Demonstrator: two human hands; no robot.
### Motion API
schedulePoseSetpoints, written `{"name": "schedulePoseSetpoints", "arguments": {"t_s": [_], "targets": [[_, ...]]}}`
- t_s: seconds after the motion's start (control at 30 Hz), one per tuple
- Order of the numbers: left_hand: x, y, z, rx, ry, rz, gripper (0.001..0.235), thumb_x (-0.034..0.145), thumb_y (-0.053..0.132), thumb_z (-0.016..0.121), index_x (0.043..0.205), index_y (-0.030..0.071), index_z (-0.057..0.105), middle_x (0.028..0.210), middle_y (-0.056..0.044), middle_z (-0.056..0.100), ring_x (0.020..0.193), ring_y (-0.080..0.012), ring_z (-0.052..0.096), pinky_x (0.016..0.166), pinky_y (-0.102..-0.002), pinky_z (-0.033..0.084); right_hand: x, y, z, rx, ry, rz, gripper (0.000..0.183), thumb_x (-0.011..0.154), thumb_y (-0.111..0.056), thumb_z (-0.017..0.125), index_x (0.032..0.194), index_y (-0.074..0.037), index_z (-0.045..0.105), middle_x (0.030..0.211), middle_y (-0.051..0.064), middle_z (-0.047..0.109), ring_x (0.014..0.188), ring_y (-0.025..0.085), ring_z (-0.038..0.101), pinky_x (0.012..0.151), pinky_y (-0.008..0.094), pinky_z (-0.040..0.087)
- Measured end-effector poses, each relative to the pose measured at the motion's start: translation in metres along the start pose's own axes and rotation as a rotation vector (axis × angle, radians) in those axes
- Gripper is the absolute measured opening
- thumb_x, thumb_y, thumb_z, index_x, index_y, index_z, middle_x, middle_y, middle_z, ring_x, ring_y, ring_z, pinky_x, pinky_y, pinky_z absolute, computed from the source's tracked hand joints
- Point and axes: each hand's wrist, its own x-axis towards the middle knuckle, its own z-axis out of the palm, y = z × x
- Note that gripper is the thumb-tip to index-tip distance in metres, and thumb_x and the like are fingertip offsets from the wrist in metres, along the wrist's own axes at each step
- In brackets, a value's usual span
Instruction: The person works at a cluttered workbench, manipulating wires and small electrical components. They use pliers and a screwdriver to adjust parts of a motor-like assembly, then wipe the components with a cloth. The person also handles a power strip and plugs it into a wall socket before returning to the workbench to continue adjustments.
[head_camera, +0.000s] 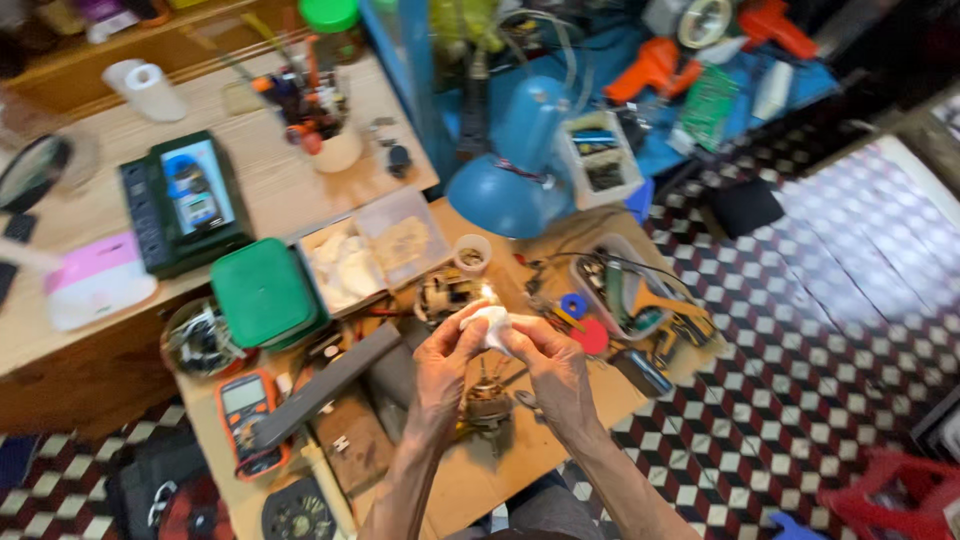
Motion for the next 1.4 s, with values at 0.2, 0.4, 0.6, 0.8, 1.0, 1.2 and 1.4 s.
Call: {"name": "schedulePoseSetpoints", "arguments": {"t_s": [0.2, 0.4, 0.6, 0.8, 1.0, 1.2, 1.4], "targets": [[-0.028, -0.055, 0.033, 0.303, -0.167, -0.121, 0.046, 0.092, 0.011, 0.066, 0.138, 0.007, 0.066, 0.105, -0.003, 0.072, 0.093, -0.0090, 0.063, 0.083, -0.024, 0.050, -0.050, 0.001, -0.068, 0.427, 0.292, 0.182, 0.019, 0.093, -0.014, 0.064, 0.103, 0.000, 0.073, 0.088, 0.004, 0.071, 0.076, 0.011, 0.066, 0.067, 0.026, 0.053], [-0.056, -0.086, 0.074, 0.422, -0.285, -0.076, 0.034, 0.092, 0.014, 0.068, 0.124, 0.002, 0.065, 0.096, -0.005, 0.074, 0.083, -0.0098, 0.066, 0.075, -0.025, 0.053, -0.073, 0.009, -0.108, 0.350, 0.369, -0.052, 0.021, 0.099, -0.019, 0.063, 0.101, 0.001, 0.071, 0.088, 0.000, 0.068, 0.083, 0.006, 0.061, 0.077, 0.023, 0.050], [-0.075, -0.098, 0.119, 0.518, -0.237, -0.203, 0.031, 0.089, 0.019, 0.070, 0.117, 0.005, 0.065, 0.087, -0.006, 0.075, 0.079, -0.0102, 0.066, 0.070, -0.025, 0.052, -0.100, -0.001, -0.159, 0.303, 0.254, 0.072, 0.025, 0.097, -0.019, 0.065, 0.107, 0.002, 0.074, 0.089, 0.001, 0.070, 0.082, 0.008, 0.061, 0.076, 0.026, 0.049], [-0.089, -0.120, 0.144, 0.486, -0.097, -0.163, 0.026, 0.093, 0.023, 0.071, 0.109, 0.002, 0.072, 0.084, -0.006, 0.069, 0.074, -0.0094, 0.056, 0.066, -0.027, 0.044, -0.116, -0.006, -0.178, 0.172, 0.215, 0.073, 0.032, 0.098, -0.024, 0.066, 0.120, -0.002, 0.070, 0.098, 0.000, 0.071, 0.091, 0.006, 0.063, 0.081, 0.022, 0.052], [-0.085, -0.112, 0.160, 0.178, -0.033, -0.268, 0.028, 0.095, 0.027, 0.067, 0.102, 0.001, 0.072, 0.087, -0.001, 0.070, 0.076, -0.0074, 0.061, 0.069, -0.025, 0.049, -0.119, -0.007, -0.191, 0.250, 0.213, 0.090, 0.033, 0.095, -0.017, 0.068, 0.124, 0.000, 0.066, 0.100, 0.003, 0.071, 0.087, 0.008, 0.063, 0.076, 0.024, 0.052], [-0.083, -0.102, 0.162, 0.098, -0.012, -0.176, 0.029, 0.099, 0.028, 0.063, 0.102, 0.000, 0.071, 0.084, -0.001, 0.069, 0.070, -0.0080, 0.059, 0.060, -0.024, 0.047, -0.123, -0.008, -0.195, 0.352, 0.095, 0.095, 0.030, 0.096, -0.018, 0.067, 0.121, 0.000, 0.067, 0.095, 0.002, 0.072, 0.078, 0.008, 0.064, 0.072, 0.024, 0.053], [-0.075, -0.108, 0.144, 0.533, -0.036, 0.277, 0.032, 0.103, 0.028, 0.063, 0.104, -0.002, 0.075, 0.082, 0.003, 0.062, 0.074, -0.0037, 0.052, 0.061, -0.022, 0.045, -0.109, 0.003, -0.213, 0.100, 0.149, 0.188, 0.029, 0.095, -0.020, 0.065, 0.122, -0.008, 0.067, 0.080, -0.001, 0.068, 0.066, 0.007, 0.061, 0.056, 0.023, 0.049]]}}
